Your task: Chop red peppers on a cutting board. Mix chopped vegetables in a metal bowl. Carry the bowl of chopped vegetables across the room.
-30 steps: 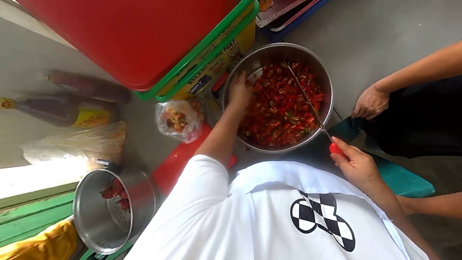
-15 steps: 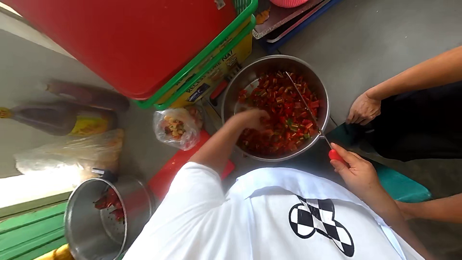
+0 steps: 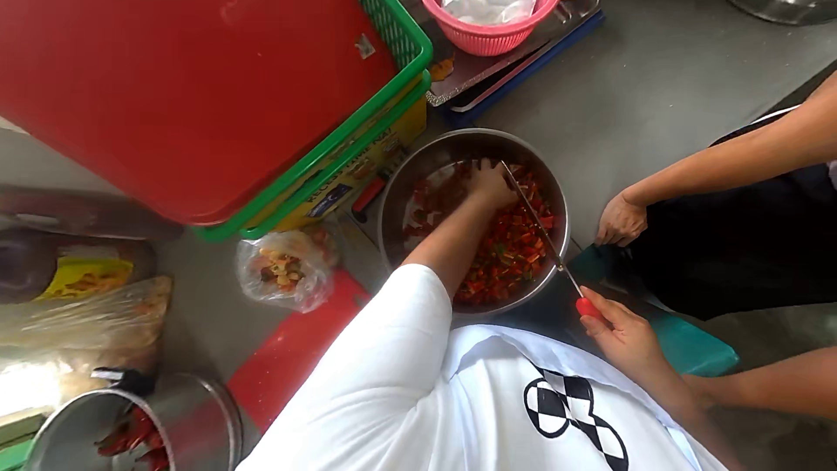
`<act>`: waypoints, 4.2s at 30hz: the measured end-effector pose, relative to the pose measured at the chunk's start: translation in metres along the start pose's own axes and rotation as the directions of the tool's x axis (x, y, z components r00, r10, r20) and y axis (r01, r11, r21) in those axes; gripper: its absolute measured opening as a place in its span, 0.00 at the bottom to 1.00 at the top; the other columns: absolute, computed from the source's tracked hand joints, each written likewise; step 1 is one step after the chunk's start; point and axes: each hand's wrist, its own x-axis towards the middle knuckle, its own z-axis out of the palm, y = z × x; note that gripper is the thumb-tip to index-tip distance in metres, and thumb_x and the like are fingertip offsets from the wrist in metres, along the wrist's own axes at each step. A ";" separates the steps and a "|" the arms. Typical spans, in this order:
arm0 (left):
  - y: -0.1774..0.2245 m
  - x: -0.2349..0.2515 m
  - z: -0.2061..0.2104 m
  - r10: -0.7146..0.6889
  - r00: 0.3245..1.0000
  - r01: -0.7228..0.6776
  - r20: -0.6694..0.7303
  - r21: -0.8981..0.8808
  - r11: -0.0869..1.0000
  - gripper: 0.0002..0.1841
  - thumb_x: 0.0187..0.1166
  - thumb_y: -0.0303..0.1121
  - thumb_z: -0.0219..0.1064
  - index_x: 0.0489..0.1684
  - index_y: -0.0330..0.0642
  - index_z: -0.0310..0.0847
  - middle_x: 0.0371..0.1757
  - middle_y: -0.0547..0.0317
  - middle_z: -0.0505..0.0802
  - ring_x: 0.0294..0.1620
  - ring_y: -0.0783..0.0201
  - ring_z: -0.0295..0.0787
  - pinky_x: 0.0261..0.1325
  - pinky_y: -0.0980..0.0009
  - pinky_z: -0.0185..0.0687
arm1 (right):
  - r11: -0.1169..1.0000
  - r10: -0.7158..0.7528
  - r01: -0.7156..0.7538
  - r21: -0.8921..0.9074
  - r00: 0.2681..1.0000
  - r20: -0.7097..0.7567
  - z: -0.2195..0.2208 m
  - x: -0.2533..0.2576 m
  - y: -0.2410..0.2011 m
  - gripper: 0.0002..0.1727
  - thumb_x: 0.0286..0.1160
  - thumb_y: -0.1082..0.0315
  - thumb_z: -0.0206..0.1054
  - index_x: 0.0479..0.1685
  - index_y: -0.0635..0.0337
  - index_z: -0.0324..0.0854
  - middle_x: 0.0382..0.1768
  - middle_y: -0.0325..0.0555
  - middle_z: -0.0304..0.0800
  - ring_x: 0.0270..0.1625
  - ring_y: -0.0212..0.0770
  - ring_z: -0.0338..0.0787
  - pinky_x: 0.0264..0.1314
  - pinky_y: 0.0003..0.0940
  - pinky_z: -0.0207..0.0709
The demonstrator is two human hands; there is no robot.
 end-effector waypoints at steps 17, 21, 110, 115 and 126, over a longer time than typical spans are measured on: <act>-0.076 -0.020 -0.039 0.178 0.982 -0.185 -0.062 -0.131 0.974 0.26 0.81 0.52 0.68 0.71 0.46 0.84 0.76 0.40 0.82 0.79 0.39 0.75 0.79 0.37 0.69 | 0.999 -0.028 0.029 0.036 0.999 -0.037 -0.003 0.014 0.007 0.25 0.86 0.57 0.63 0.72 0.66 0.82 0.51 0.60 0.92 0.44 0.35 0.92 0.48 0.26 0.87; -0.016 0.000 0.000 0.075 0.997 -0.075 -0.002 -0.064 0.995 0.39 0.73 0.68 0.66 0.77 0.50 0.80 0.80 0.35 0.78 0.81 0.34 0.72 0.79 0.29 0.64 | 1.000 -0.015 0.016 0.017 1.000 -0.025 -0.005 0.009 0.004 0.26 0.86 0.57 0.63 0.72 0.67 0.82 0.51 0.60 0.92 0.43 0.35 0.91 0.47 0.25 0.87; -0.118 -0.128 0.010 0.060 0.991 0.010 0.116 -0.522 0.853 0.26 0.74 0.24 0.73 0.74 0.38 0.76 0.65 0.39 0.88 0.63 0.49 0.88 0.67 0.49 0.83 | 0.992 -0.084 0.083 0.092 0.996 0.007 -0.005 0.002 0.007 0.27 0.86 0.55 0.62 0.73 0.67 0.81 0.50 0.60 0.92 0.43 0.34 0.91 0.47 0.25 0.86; -0.125 -0.118 -0.057 0.061 0.997 -0.023 0.052 -0.546 0.838 0.26 0.90 0.47 0.60 0.82 0.47 0.72 0.72 0.47 0.86 0.63 0.56 0.90 0.64 0.54 0.87 | 0.993 -0.085 0.085 0.080 0.996 0.003 -0.009 -0.005 0.012 0.27 0.87 0.55 0.63 0.75 0.67 0.80 0.50 0.61 0.91 0.41 0.33 0.90 0.45 0.25 0.85; -0.097 -0.179 0.036 0.507 0.828 -0.524 0.240 0.011 0.852 0.34 0.66 0.42 0.81 0.78 0.57 0.81 0.88 0.42 0.71 0.89 0.33 0.61 0.81 0.25 0.57 | 0.994 -0.082 0.081 0.069 0.997 0.009 -0.004 -0.004 0.012 0.27 0.87 0.56 0.62 0.73 0.69 0.80 0.51 0.63 0.91 0.42 0.35 0.90 0.47 0.25 0.85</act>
